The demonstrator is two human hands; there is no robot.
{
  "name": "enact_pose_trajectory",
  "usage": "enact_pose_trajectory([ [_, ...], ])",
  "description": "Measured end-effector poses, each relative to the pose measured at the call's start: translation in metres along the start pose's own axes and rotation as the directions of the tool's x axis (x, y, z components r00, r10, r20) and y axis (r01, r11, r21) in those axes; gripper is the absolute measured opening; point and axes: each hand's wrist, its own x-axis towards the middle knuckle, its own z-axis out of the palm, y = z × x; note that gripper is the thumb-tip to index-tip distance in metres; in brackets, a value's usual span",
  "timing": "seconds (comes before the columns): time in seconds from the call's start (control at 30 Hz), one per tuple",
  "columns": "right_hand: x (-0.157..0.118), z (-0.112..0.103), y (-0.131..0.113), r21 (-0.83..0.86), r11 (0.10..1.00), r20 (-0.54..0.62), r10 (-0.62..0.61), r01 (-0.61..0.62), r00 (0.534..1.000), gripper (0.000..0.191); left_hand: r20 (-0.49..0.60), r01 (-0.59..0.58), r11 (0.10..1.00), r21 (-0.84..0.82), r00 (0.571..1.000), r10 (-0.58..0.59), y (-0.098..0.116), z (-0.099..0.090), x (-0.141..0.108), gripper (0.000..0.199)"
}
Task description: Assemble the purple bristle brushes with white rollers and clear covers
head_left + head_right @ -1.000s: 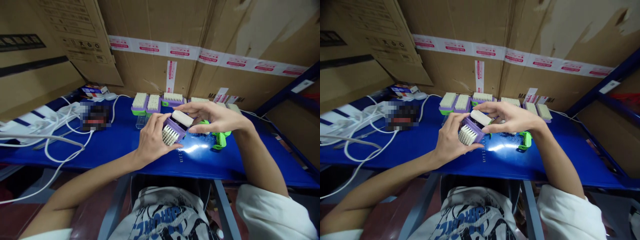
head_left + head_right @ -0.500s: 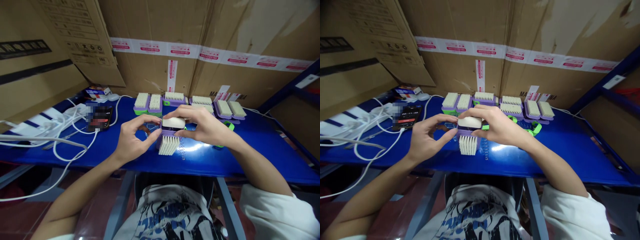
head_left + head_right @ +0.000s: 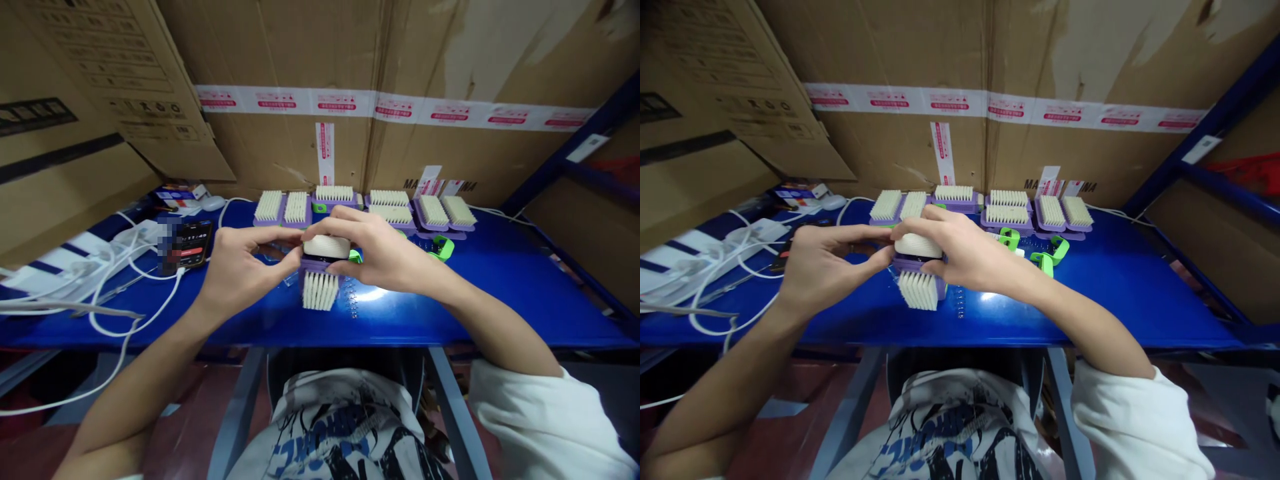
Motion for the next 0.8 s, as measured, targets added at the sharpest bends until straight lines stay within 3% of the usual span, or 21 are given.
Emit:
enact_pose_trajectory([
  [0.17,0.002,0.010,0.000,0.023,1.000,-0.047,-0.011,0.012,0.999,0.030,-0.065,0.018,1.000,-0.011,0.998,-0.018,0.000,0.007,-0.004,0.014],
  [0.43,0.002,0.020,0.001,-0.034,0.998,-0.088,-0.048,0.045,0.995,0.026,-0.115,0.015,1.000,-0.004,0.993,-0.015,-0.008,0.011,-0.009,0.012],
  [0.5,0.001,0.021,0.001,-0.051,0.998,-0.101,-0.051,0.046,0.994,0.027,-0.086,0.001,1.000,-0.021,0.996,-0.002,-0.012,0.006,-0.008,0.012],
  [0.67,-0.002,0.024,0.002,-0.138,0.989,-0.095,-0.063,0.050,0.993,0.031,0.153,0.030,0.976,-0.217,0.988,0.003,-0.026,-0.007,-0.011,0.019],
  [0.8,-0.005,0.029,0.004,-0.176,0.983,-0.112,-0.076,0.056,0.991,0.035,0.094,0.055,0.957,-0.283,0.995,-0.030,-0.033,0.002,-0.018,0.028],
])
